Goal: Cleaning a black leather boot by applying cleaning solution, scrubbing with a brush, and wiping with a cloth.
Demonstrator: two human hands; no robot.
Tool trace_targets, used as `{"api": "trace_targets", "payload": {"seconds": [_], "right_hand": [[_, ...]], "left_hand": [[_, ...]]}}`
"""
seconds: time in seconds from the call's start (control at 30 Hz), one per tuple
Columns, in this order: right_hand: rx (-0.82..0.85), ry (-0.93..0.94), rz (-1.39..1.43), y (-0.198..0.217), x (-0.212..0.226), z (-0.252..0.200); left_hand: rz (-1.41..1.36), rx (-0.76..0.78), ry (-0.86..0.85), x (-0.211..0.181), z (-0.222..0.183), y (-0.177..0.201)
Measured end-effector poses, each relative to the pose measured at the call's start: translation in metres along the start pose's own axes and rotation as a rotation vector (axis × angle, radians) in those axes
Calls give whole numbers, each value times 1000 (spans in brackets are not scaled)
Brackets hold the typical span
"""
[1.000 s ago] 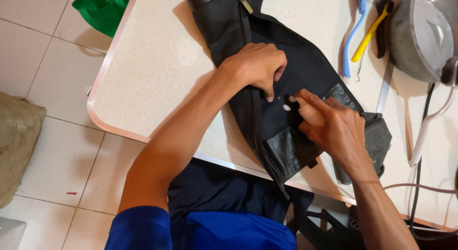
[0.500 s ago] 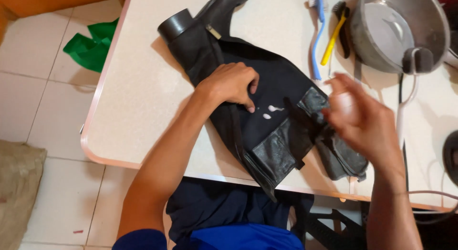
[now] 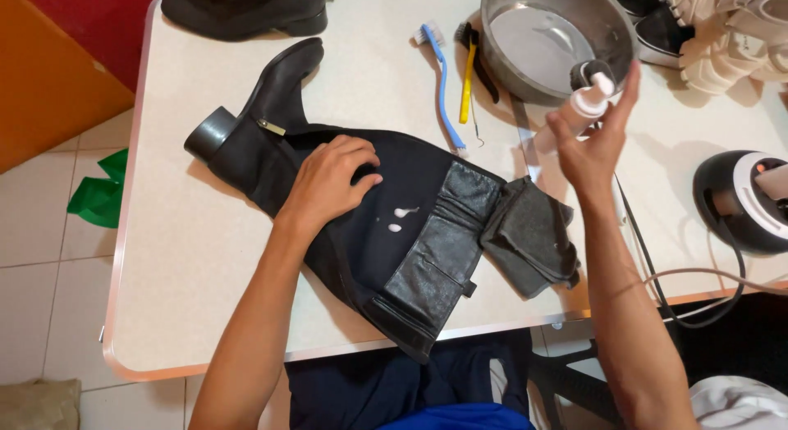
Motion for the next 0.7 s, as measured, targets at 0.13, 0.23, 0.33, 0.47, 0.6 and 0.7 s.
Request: {"api": "trace_targets", "payload": {"seconds": [0.13, 0.23, 0.33, 0.47, 0.6, 0.7], "right_hand": [[-4, 100, -89, -16, -16, -6], [-43, 79, -160, -11, 15, -12], [-326, 238, -149, 8, 45, -24], [-255, 210, -319, 40, 24, -26], [32, -155, -414, 52, -40, -21], [18, -116, -374, 66, -62, -16]], "left_hand": [[-27, 77, 0, 3, -1, -10], [-87, 123, 39, 1, -1, -4], [-59, 128, 30, 2, 0, -6], [-59, 131, 31, 0, 1, -6], [-121, 302, 35, 1, -1, 6], [-234, 499, 15, 1, 0, 16]]}}
Point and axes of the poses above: each hand's wrist, its own z-axis towards the middle knuckle, its own y-axis out of the back of the hand, x = y × z, the point moved 2 cm from there along z, towards the middle knuckle, and after that the axes turned 12 degrees about z, right-handed, at the moved point
